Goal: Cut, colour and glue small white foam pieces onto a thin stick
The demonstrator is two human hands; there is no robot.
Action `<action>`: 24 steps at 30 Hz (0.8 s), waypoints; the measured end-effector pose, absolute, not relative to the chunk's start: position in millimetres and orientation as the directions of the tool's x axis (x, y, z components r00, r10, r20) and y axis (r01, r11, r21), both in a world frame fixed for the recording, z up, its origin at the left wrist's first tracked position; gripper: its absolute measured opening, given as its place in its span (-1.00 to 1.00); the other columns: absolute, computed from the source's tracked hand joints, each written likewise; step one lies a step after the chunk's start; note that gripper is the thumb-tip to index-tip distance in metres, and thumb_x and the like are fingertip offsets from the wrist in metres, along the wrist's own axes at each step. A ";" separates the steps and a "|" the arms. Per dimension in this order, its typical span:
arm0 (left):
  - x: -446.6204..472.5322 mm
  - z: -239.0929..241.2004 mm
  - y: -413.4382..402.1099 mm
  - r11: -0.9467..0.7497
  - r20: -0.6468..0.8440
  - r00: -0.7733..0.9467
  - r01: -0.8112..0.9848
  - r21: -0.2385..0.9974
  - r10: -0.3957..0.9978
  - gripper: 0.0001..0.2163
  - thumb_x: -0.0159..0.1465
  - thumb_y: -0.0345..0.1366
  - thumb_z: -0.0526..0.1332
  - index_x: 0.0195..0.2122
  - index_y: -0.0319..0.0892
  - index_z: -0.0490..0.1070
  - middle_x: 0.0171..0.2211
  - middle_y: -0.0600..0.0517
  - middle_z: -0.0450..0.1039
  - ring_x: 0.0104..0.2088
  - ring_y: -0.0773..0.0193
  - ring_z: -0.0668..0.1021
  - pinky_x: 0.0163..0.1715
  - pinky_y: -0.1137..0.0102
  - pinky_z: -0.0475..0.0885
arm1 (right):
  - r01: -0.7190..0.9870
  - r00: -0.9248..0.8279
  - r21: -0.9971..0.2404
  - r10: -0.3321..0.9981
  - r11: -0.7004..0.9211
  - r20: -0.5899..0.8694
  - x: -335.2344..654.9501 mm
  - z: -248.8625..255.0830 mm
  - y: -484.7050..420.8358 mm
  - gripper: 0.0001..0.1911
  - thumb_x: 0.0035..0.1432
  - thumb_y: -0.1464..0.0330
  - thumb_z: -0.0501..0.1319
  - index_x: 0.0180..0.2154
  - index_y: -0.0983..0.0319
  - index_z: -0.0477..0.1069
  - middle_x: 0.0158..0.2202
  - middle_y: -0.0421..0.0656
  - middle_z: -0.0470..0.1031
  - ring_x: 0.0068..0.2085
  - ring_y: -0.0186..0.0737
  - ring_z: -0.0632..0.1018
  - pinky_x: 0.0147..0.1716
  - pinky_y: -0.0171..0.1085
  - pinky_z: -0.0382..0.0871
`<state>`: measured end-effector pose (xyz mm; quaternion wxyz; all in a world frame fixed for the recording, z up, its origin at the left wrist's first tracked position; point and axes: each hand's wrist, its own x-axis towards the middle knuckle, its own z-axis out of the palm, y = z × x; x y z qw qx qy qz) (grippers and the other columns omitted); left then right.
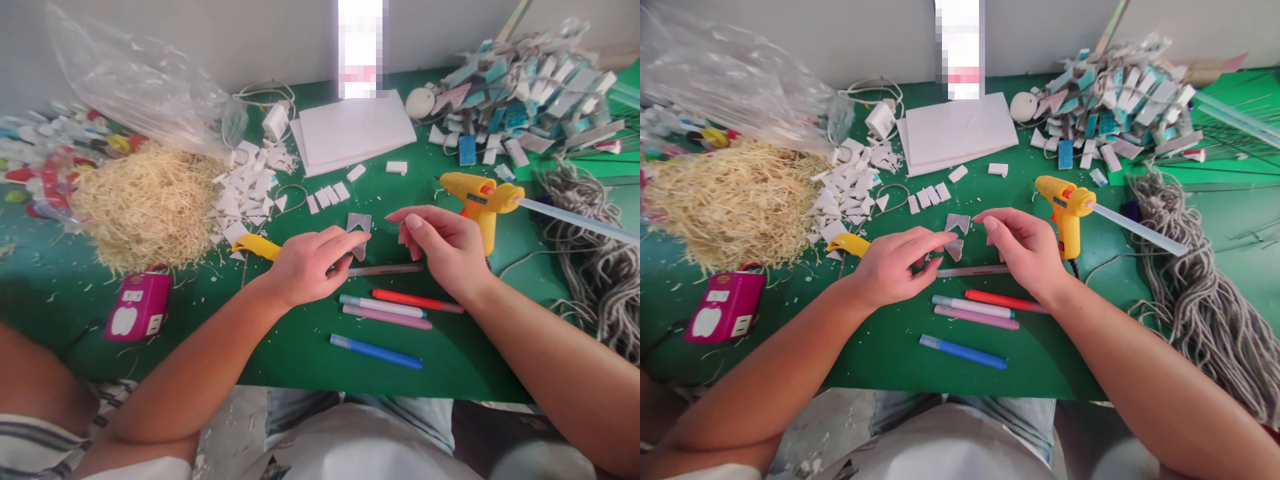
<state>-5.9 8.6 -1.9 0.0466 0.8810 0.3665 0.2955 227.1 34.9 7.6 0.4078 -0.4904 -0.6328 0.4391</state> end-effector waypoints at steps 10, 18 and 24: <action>-5.5 -3.1 7.5 -0.522 0.319 0.430 0.794 0.311 0.844 -0.74 0.30 -0.25 0.25 -0.03 -0.24 0.50 -0.21 -0.03 0.55 -0.31 0.25 0.59 -0.41 0.42 0.45 | 0.652 -0.270 -0.680 0.941 0.335 0.205 227.4 2.9 36.4 -0.78 0.24 0.30 0.22 -0.26 0.20 0.64 -0.47 -0.17 0.57 -0.55 -0.31 0.41 -0.53 -0.29 0.28; -4.4 -3.3 6.9 -0.491 0.277 0.413 0.801 0.343 0.868 -0.80 0.31 -0.17 0.28 -0.25 -0.21 0.45 -0.35 0.03 0.49 -0.45 0.33 0.50 -0.50 0.45 0.32 | 0.779 -0.395 -0.417 0.883 0.468 0.253 229.5 1.8 34.9 -0.75 0.28 0.30 0.18 -0.24 0.23 0.63 -0.28 -0.07 0.63 -0.44 -0.25 0.50 -0.46 -0.27 0.33; -3.8 -5.8 5.9 -0.530 0.281 0.455 0.784 0.324 0.845 -0.64 0.29 -0.04 0.32 -0.48 -0.17 0.31 -0.52 0.12 0.34 -0.55 0.37 0.36 -0.56 0.46 0.14 | 0.788 -0.471 -0.275 0.827 0.551 0.306 230.5 1.8 33.1 -0.69 0.32 0.29 0.14 -0.32 0.25 0.61 -0.37 -0.09 0.61 -0.43 -0.24 0.51 -0.51 -0.27 0.22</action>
